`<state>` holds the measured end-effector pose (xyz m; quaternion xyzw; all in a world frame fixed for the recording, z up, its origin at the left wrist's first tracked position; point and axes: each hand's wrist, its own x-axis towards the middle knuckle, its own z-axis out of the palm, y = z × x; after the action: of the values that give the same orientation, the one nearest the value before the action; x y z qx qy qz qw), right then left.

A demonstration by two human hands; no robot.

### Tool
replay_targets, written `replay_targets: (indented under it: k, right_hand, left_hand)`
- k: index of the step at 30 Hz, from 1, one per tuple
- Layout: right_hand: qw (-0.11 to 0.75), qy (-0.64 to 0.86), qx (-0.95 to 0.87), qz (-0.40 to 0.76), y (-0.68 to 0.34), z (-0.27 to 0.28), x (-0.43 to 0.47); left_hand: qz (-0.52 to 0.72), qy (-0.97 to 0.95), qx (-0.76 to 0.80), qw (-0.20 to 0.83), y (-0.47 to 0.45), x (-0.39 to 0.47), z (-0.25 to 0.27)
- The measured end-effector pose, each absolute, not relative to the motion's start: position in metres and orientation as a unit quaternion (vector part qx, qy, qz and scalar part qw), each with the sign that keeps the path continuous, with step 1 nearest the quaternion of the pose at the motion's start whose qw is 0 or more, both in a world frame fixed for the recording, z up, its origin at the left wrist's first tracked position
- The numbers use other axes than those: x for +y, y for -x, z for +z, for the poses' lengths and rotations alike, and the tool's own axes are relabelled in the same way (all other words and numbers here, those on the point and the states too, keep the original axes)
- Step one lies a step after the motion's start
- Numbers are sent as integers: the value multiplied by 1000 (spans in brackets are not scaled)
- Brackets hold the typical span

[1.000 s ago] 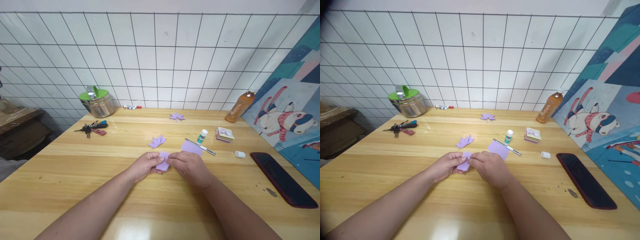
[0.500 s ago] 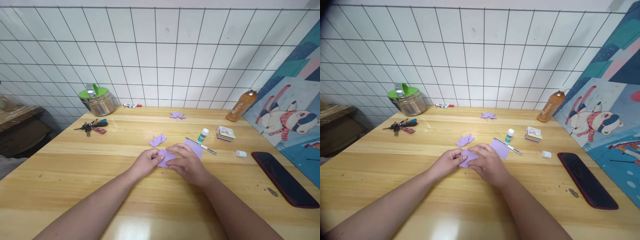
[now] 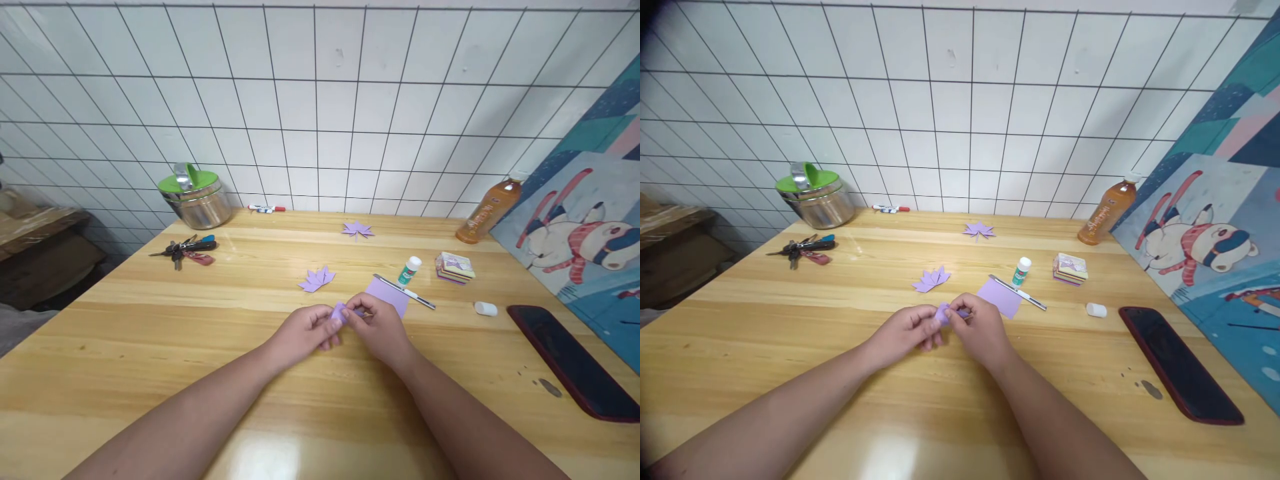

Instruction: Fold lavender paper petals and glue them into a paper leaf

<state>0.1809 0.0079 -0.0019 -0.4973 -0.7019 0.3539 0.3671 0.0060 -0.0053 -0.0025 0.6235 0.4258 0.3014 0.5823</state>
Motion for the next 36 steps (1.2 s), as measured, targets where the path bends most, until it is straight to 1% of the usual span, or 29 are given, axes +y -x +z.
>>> replay_targets:
  k: [6, 13, 17, 22, 36]
  right_hand:
    - [391, 486, -694, 359, -180, -1, 7]
    - [403, 482, -683, 374, -181, 0, 7]
    - [412, 485, -662, 396, -179, 1, 8]
    - [412, 494, -659, 390, -179, 0, 9]
    - [426, 482, -630, 436, -178, 0, 8]
  left_hand:
    - [291, -631, 442, 567, -7, -7, -5]
    - [290, -595, 446, 603, -8, -7, -1]
    - [288, -603, 458, 586, -8, -6, -2]
    - [288, -632, 466, 549, -7, -5, -7]
    - [290, -633, 477, 536, -7, -6, -7]
